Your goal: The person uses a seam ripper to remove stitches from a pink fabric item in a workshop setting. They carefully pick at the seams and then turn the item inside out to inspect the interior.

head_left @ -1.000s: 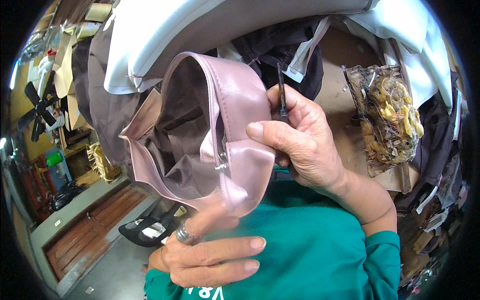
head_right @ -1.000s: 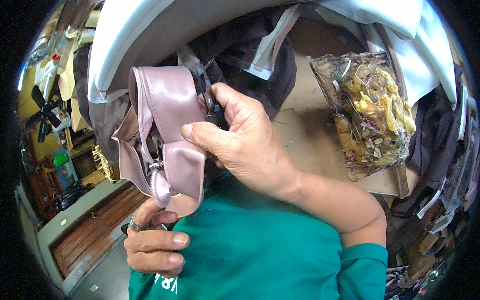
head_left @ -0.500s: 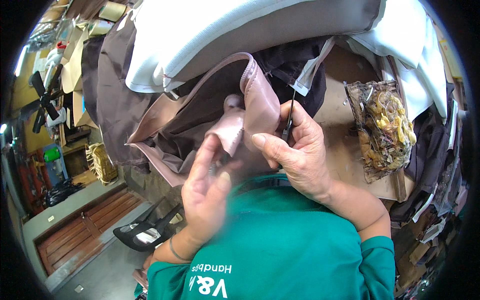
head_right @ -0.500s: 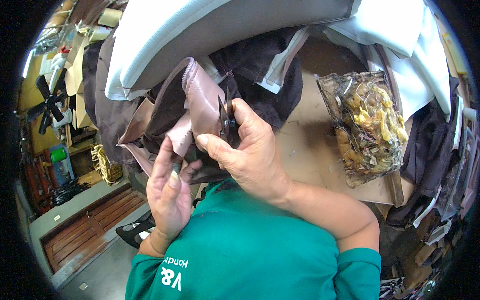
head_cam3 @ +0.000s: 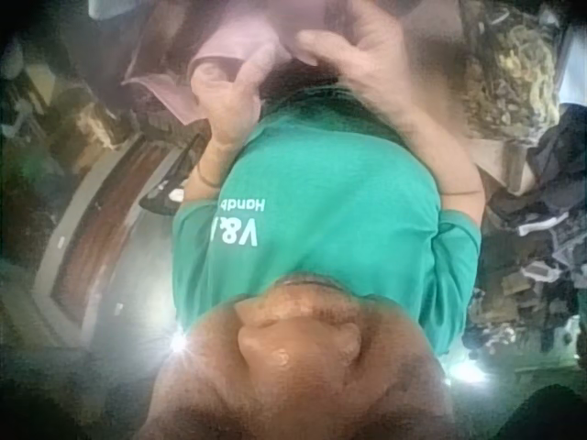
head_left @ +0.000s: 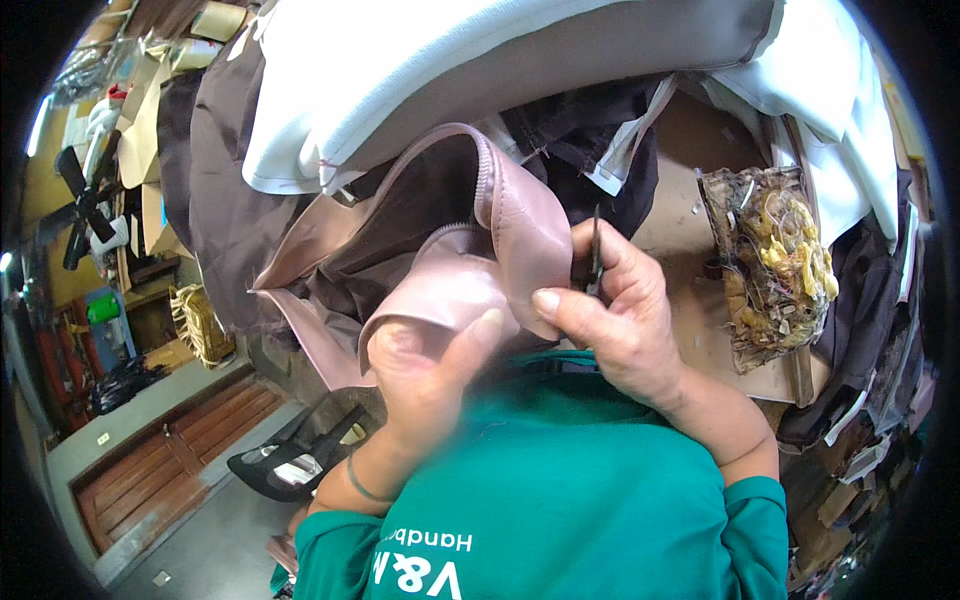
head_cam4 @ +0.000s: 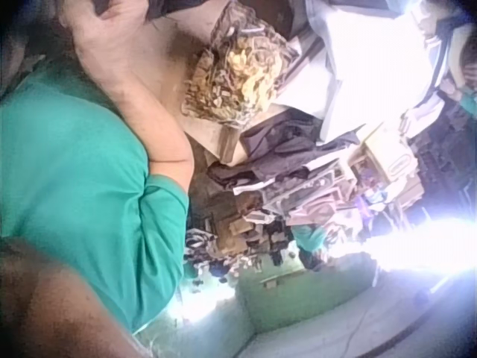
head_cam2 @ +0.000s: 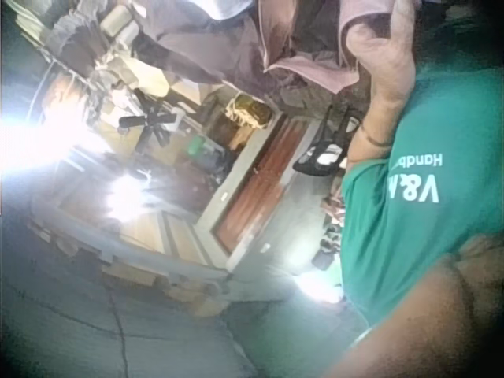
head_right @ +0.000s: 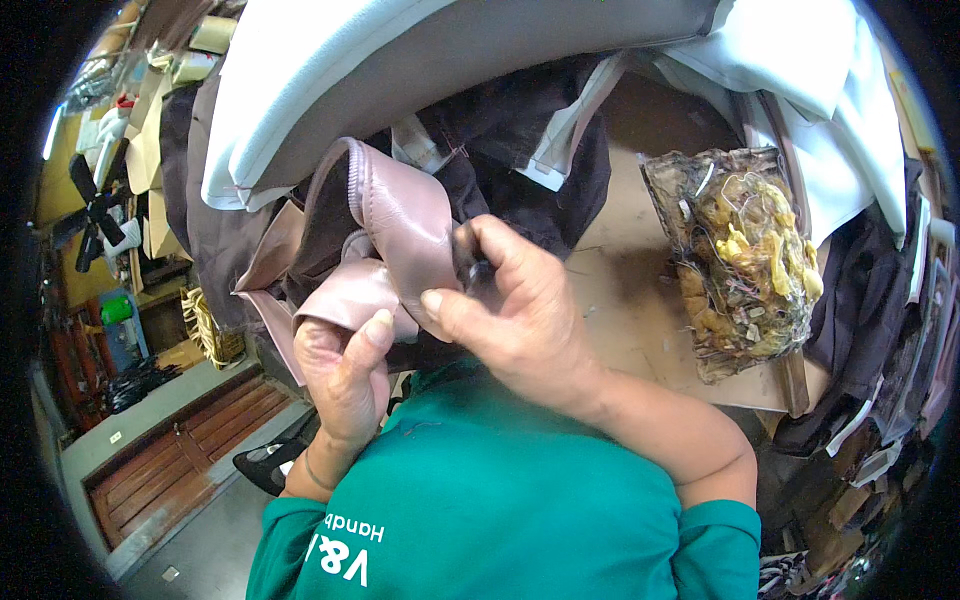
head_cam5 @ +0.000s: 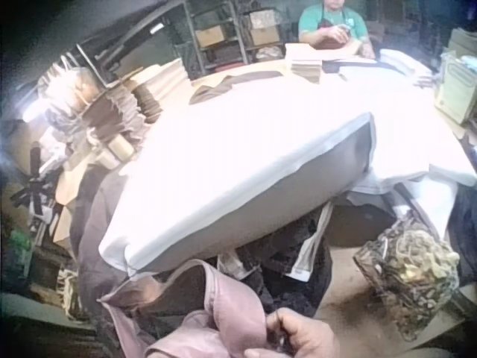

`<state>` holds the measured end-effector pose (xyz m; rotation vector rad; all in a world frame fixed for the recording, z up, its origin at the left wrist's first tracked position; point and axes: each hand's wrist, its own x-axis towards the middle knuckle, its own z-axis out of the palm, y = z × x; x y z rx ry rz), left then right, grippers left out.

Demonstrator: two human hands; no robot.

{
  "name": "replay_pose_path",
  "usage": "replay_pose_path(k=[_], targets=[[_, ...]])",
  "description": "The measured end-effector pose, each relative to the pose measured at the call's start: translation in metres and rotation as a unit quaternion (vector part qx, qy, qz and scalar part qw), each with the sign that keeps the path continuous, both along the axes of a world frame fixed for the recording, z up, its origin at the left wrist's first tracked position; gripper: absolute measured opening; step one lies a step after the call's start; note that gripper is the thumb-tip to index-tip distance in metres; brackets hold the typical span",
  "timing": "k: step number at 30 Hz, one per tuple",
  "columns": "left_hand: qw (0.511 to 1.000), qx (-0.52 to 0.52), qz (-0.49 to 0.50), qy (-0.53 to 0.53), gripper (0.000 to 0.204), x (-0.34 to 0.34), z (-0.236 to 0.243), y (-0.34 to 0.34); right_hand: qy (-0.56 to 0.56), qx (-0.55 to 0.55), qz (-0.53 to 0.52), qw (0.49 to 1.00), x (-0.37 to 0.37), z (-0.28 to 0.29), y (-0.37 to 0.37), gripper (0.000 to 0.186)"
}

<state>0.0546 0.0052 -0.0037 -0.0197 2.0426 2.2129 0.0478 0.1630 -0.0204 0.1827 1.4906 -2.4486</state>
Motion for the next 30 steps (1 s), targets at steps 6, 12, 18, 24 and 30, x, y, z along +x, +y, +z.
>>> replay_pose_path(k=[6, 12, 18, 24, 30], targets=[[0.996, 0.007, -0.064, -0.059, 0.019, 0.002, -0.006, 0.005, -0.141, -0.107, 0.047, 0.983, -0.007, -0.014, 0.018, 0.016], [0.988, 0.040, -0.047, -0.143, 0.013, 0.001, -0.004, 0.017, -0.090, -0.064, 0.030, 0.993, -0.003, -0.010, 0.025, 0.017], [0.987, 0.084, -0.051, -0.128, 0.013, 0.001, -0.004, 0.019, -0.099, -0.094, 0.039, 0.990, -0.003, -0.010, 0.027, 0.017], [0.992, 0.062, -0.044, -0.104, 0.013, 0.001, -0.004, 0.020, -0.094, -0.089, 0.036, 0.991, -0.003, -0.010, 0.025, 0.016], [0.997, -0.042, -0.063, 0.008, 0.011, 0.002, -0.014, 0.013, -0.104, -0.018, 0.038, 0.994, -0.003, -0.014, 0.022, 0.018]])
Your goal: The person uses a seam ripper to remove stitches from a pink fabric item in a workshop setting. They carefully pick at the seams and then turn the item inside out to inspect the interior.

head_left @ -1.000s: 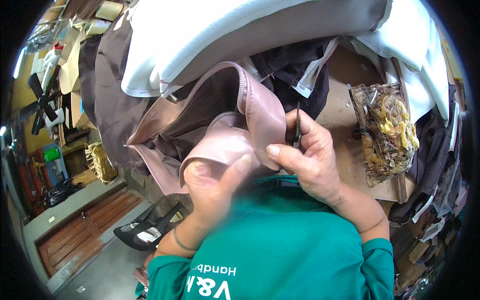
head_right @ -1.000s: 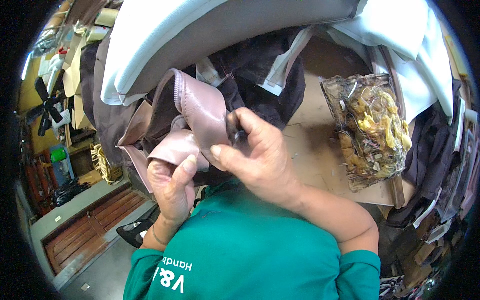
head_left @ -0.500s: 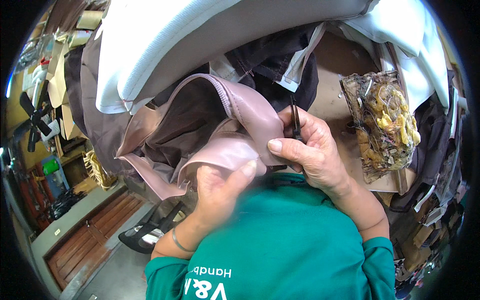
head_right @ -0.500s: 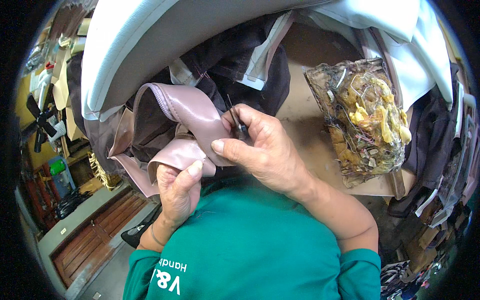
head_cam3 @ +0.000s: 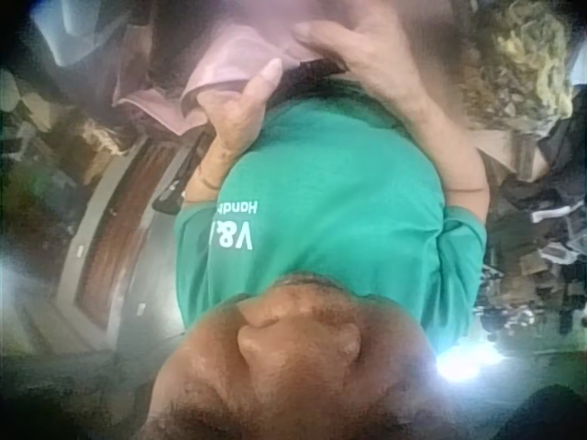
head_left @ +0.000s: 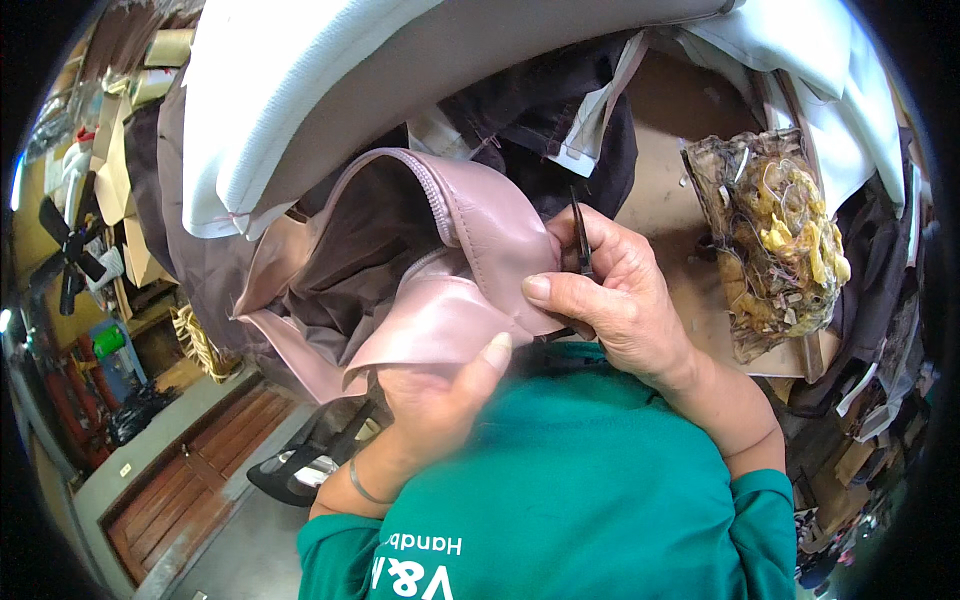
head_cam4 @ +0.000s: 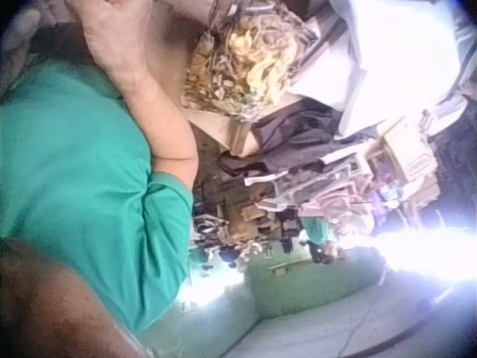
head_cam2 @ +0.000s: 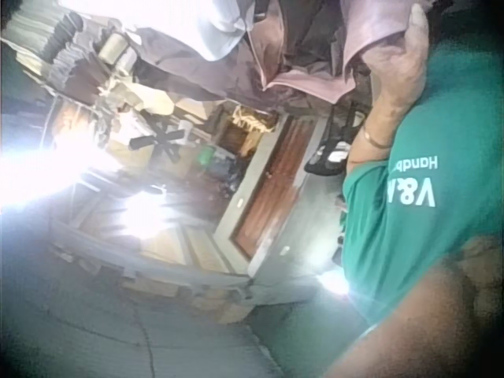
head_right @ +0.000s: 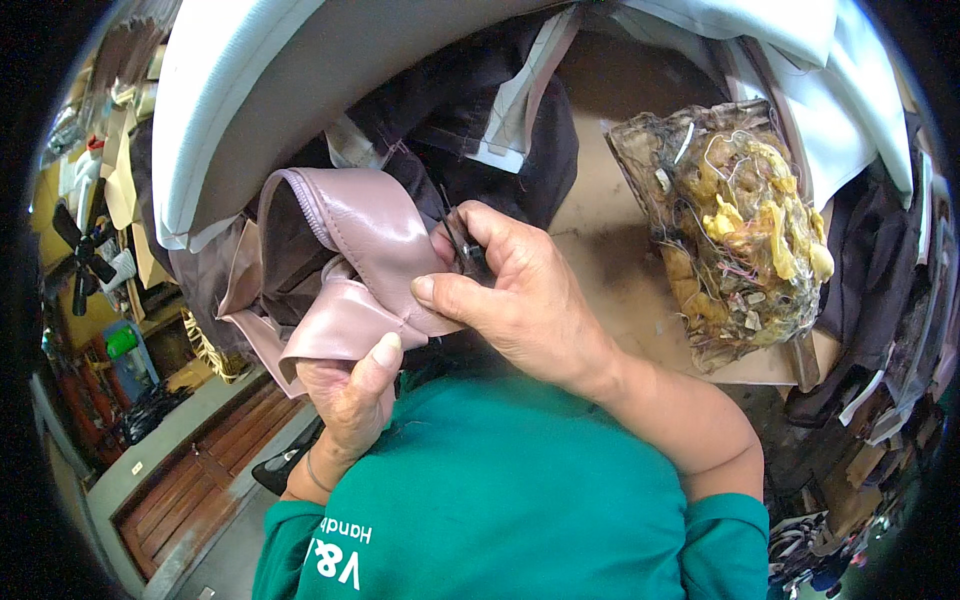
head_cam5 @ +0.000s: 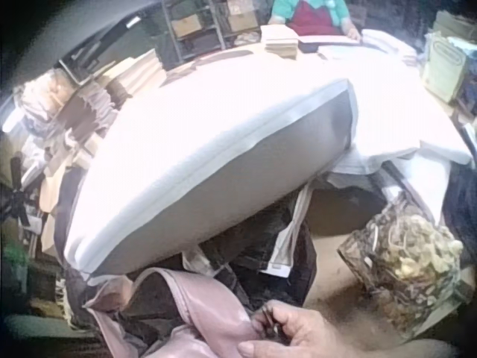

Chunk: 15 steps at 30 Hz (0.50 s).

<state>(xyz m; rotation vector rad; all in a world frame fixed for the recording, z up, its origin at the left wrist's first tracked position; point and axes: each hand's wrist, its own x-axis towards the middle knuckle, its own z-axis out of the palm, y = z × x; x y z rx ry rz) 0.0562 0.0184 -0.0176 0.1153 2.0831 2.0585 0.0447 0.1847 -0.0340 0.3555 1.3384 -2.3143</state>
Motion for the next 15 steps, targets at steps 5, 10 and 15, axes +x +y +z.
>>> replay_pose_path(k=[5, 10, 15], targets=[[0.993, -0.099, -0.058, 0.026, 0.012, -0.005, 0.006, -0.003, 0.200, 0.217, -0.108, 0.949, 0.007, 0.000, 0.002, 0.025], [0.992, -0.116, -0.007, -0.040, 0.011, -0.001, 0.013, 0.003, 0.423, 0.415, 0.003, 0.806, 0.018, 0.017, 0.022, 0.043], [0.988, -0.148, -0.035, 0.026, 0.013, -0.003, 0.010, 0.001, 0.441, 0.521, 0.090, 0.725, 0.028, 0.023, 0.023, 0.046]])
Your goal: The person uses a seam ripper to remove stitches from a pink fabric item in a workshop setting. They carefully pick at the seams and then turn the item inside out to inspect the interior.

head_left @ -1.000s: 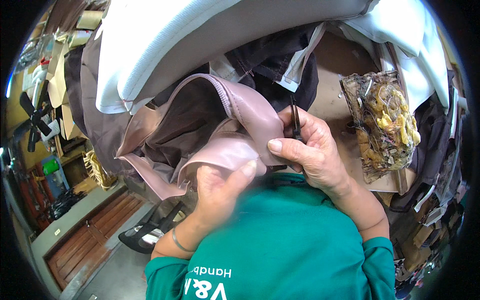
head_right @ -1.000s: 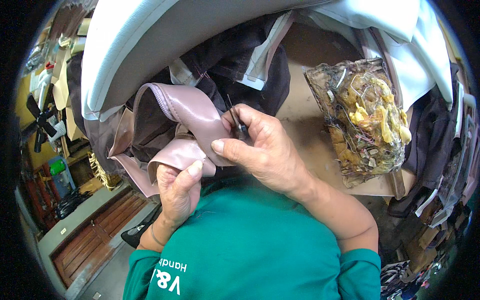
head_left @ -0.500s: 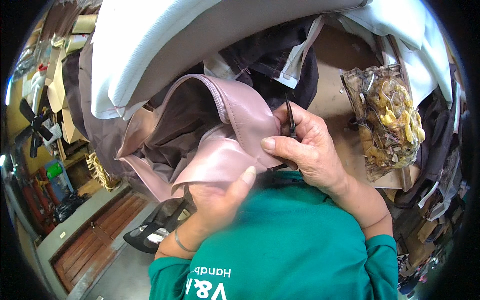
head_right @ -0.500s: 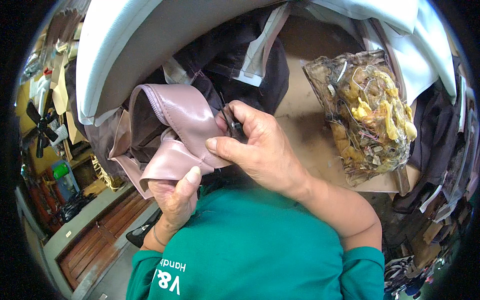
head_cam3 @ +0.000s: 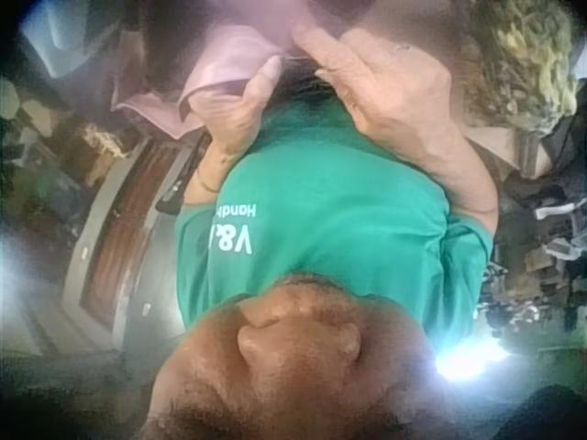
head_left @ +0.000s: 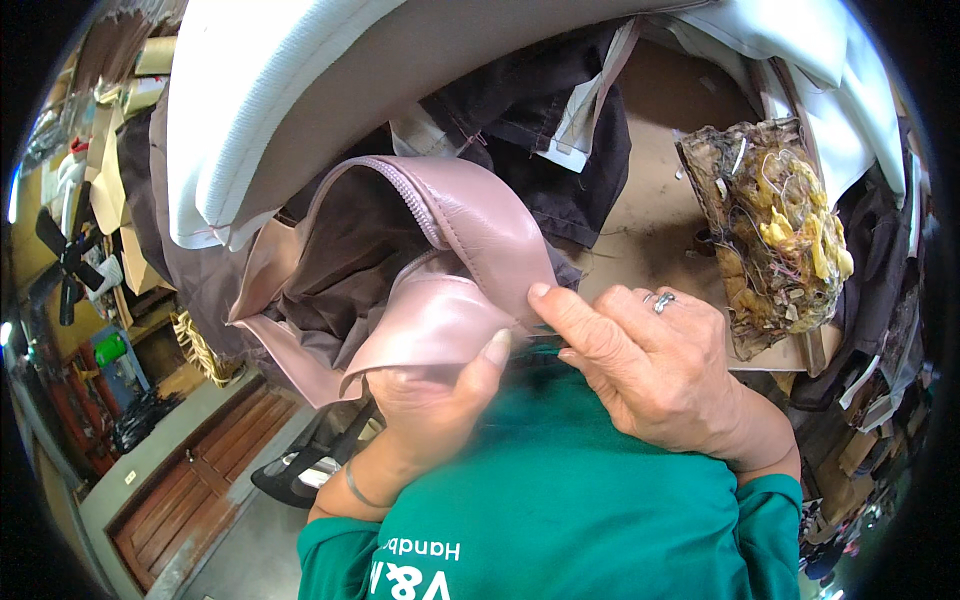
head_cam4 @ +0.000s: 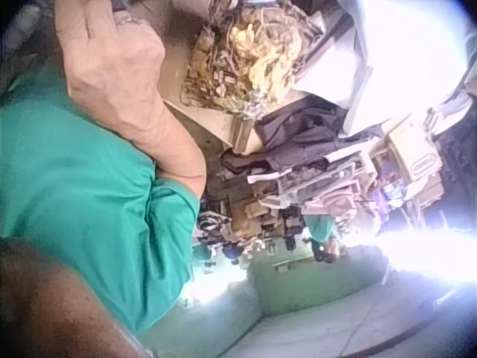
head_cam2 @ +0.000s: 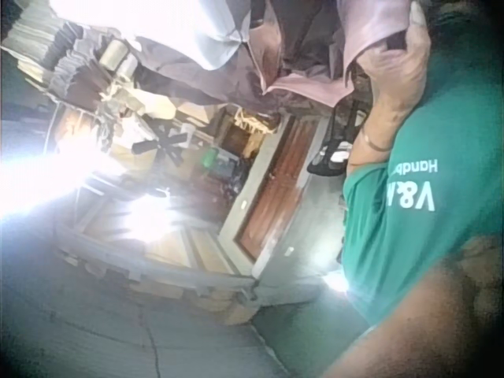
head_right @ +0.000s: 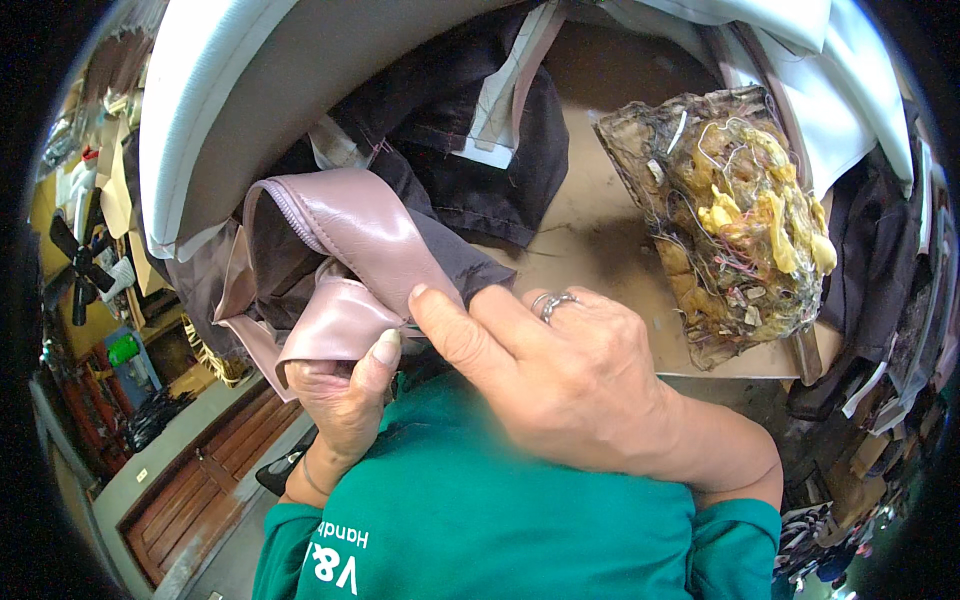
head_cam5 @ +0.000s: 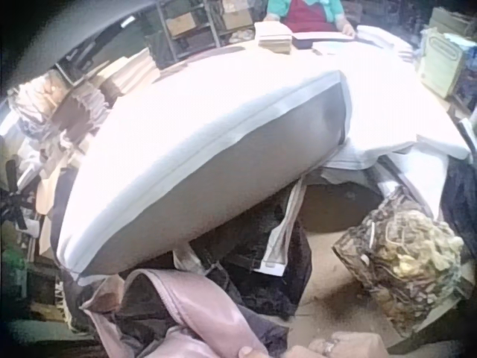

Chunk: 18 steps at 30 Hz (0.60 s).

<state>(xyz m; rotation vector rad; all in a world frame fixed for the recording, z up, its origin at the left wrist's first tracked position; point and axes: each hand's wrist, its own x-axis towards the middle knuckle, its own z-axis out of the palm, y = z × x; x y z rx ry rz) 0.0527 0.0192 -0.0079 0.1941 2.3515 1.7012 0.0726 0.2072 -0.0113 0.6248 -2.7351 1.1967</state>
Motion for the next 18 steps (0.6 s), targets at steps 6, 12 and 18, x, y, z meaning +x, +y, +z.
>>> replay_pose_path(k=[6, 12, 18], targets=[[1.000, 0.005, 0.014, -0.014, 0.012, 0.000, 0.004, 0.003, 0.050, 0.059, -0.011, 0.997, 0.000, -0.002, -0.004, 0.044], [1.000, -0.007, 0.000, -0.016, 0.011, 0.000, 0.005, 0.004, 0.063, 0.070, -0.020, 0.995, 0.003, -0.008, -0.005, 0.043], [1.000, -0.021, 0.012, -0.006, 0.010, 0.003, 0.005, 0.004, 0.055, 0.064, -0.017, 0.996, 0.003, -0.007, -0.005, 0.044]])
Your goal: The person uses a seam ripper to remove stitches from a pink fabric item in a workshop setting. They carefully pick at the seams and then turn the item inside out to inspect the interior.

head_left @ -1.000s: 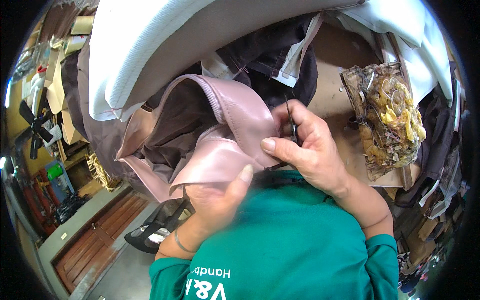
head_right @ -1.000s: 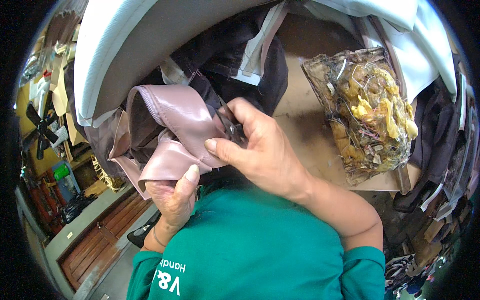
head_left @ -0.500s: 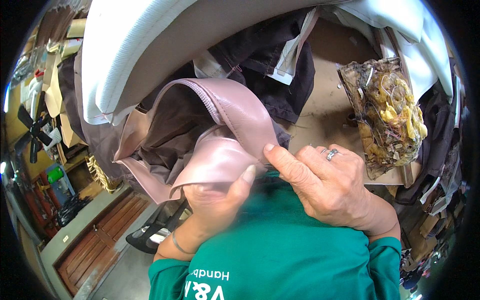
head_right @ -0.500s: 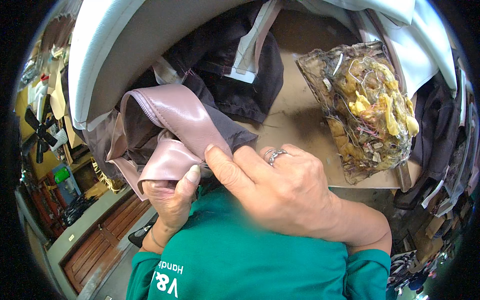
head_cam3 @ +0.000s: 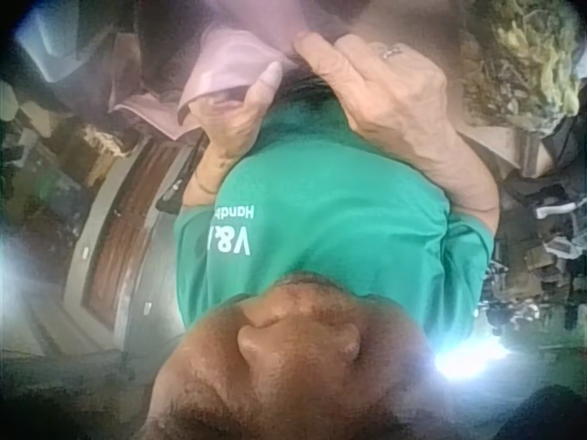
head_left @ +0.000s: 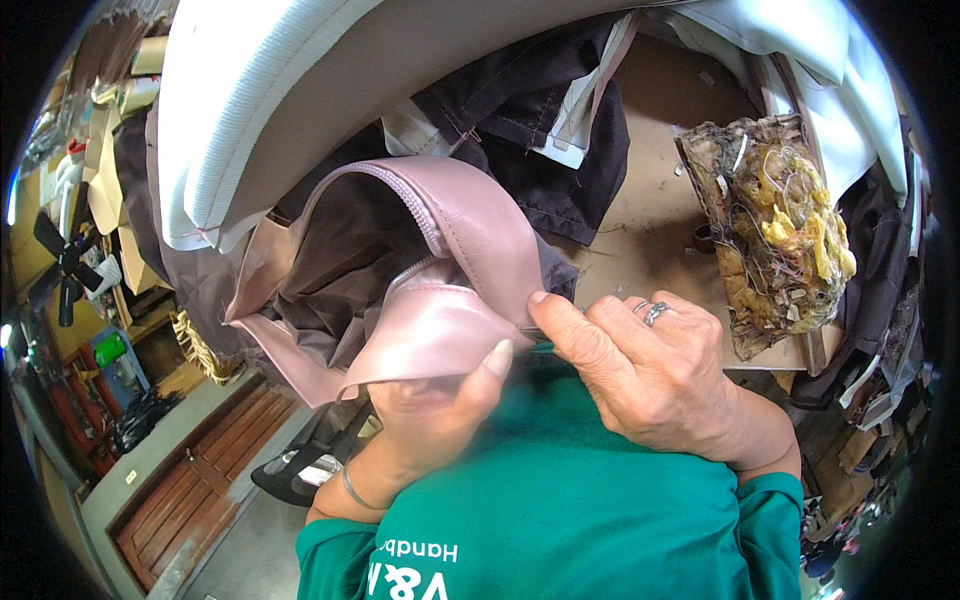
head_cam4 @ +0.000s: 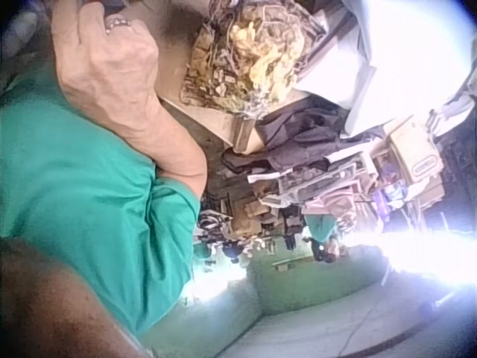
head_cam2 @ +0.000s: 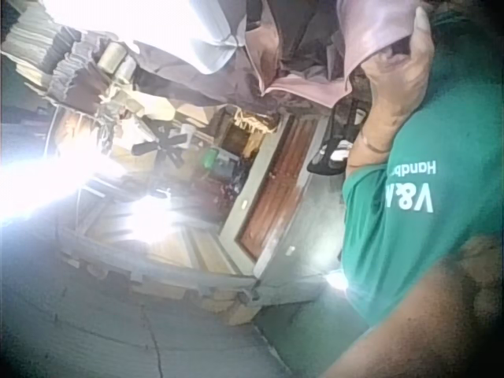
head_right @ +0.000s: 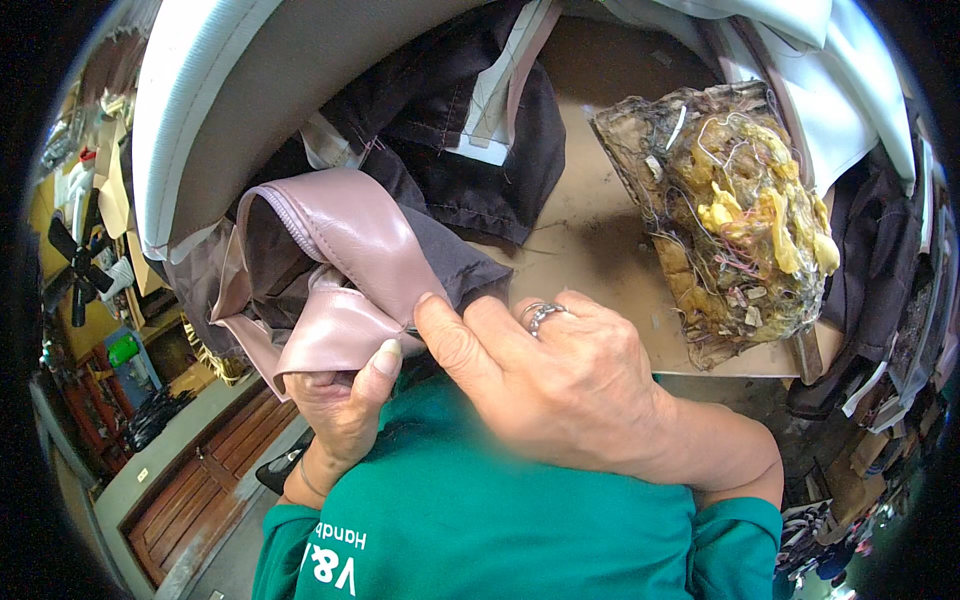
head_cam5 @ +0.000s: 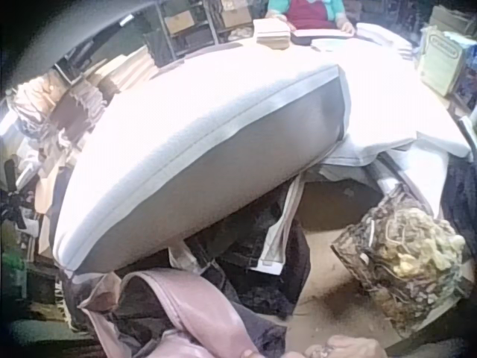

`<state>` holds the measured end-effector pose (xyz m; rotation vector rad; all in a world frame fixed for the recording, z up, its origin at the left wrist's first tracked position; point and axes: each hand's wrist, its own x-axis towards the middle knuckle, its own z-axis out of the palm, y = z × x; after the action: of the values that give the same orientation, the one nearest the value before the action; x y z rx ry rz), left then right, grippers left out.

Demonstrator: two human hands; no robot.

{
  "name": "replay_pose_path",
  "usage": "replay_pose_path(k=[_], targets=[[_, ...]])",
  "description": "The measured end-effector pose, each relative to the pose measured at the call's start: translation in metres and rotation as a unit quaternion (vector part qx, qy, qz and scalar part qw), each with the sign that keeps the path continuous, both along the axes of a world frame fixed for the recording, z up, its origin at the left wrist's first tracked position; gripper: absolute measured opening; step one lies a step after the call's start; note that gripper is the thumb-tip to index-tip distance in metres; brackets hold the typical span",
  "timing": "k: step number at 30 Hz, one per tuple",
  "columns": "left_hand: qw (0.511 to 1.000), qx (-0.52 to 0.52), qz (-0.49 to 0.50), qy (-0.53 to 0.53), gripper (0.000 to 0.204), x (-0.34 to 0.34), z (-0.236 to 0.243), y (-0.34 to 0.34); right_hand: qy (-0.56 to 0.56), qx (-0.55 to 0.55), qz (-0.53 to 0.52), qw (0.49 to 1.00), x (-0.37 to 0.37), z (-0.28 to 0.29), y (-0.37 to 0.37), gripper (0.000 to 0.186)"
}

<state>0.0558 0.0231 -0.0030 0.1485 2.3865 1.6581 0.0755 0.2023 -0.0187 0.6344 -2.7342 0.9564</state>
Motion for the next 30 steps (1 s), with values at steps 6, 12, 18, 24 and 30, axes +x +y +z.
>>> replay_pose_path(k=[6, 12, 18, 24, 30], targets=[[0.997, 0.003, -0.059, 0.058, 0.010, -0.0067, -0.0016, 0.0011, -0.003, -0.006, 0.000, 1.000, -0.0009, -0.0003, -0.0012, 0.042], [0.996, -0.020, -0.052, 0.067, 0.012, -0.0046, -0.0022, 0.0009, -0.008, -0.002, -0.003, 1.000, -0.0008, -0.0004, -0.0021, 0.040], [0.992, -0.043, -0.069, 0.094, 0.014, -0.0045, -0.0039, -0.0015, -0.019, 0.011, 0.008, 1.000, -0.0018, 0.0008, -0.0019, 0.040], [0.990, -0.046, -0.095, 0.098, 0.013, -0.0080, -0.0046, -0.0038, -0.027, -0.001, 0.004, 1.000, -0.0002, -0.0021, -0.0007, 0.043], [0.991, -0.059, -0.070, 0.096, 0.014, -0.0035, -0.0054, -0.0036, -0.018, 0.011, 0.006, 1.000, -0.0001, -0.0025, -0.0008, 0.043]])
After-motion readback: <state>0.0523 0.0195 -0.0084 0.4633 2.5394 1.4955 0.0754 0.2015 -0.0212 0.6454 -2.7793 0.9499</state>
